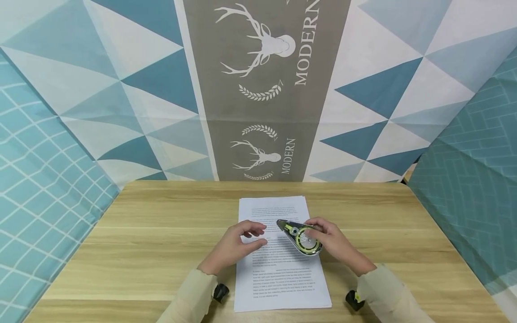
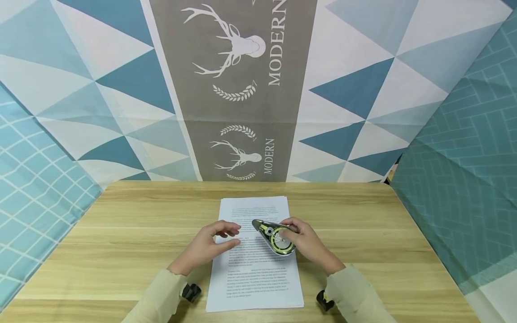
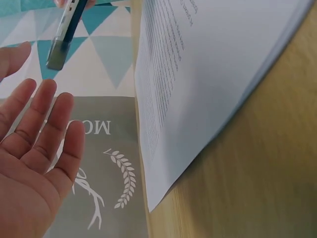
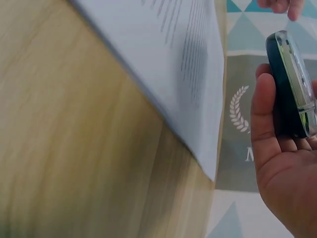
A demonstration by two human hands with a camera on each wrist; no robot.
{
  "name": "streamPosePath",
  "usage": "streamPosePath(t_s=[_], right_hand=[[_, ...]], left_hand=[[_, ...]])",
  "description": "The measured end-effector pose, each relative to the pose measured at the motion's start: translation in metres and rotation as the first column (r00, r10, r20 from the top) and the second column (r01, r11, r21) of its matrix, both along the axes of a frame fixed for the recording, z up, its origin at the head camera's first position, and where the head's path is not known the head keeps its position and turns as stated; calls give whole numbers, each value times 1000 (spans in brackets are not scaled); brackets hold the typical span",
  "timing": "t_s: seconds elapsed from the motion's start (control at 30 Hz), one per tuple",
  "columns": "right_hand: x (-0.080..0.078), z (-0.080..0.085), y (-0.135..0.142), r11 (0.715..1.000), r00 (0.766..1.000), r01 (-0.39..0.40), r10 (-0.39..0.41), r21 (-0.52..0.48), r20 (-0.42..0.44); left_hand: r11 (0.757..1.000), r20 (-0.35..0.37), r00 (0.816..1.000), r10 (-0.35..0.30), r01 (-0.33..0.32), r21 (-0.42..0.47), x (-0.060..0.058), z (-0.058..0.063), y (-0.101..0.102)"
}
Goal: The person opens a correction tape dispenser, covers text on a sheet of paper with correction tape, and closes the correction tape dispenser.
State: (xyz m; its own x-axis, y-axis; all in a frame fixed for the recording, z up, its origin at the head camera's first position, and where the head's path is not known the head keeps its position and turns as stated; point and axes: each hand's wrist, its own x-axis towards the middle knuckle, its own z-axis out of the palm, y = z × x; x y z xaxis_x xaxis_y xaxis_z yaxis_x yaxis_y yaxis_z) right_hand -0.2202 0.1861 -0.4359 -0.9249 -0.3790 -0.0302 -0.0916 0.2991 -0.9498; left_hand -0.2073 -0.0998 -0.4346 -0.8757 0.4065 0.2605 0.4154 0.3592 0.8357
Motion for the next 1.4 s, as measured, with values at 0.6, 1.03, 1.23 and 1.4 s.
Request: streamPosePath(t_s=[0.6, 1.03, 1.23, 1.4], right_hand=[[-5, -8, 54, 945, 954, 287, -297, 159, 46], [-7, -14, 73, 902, 922, 364, -384, 231, 47], [-8, -16, 76, 888, 906, 393, -418, 238, 61], [-9, -20, 80, 872, 889, 425, -452, 243, 65]], left_hand=[[981, 14, 992, 129, -126, -146, -1, 0, -7], [923, -61, 994, 93, -109, -368, -2, -9, -13], [875, -69, 997, 40, -68, -479, -5, -13, -16], [821, -62, 998, -17, -21, -571, -6, -13, -16]])
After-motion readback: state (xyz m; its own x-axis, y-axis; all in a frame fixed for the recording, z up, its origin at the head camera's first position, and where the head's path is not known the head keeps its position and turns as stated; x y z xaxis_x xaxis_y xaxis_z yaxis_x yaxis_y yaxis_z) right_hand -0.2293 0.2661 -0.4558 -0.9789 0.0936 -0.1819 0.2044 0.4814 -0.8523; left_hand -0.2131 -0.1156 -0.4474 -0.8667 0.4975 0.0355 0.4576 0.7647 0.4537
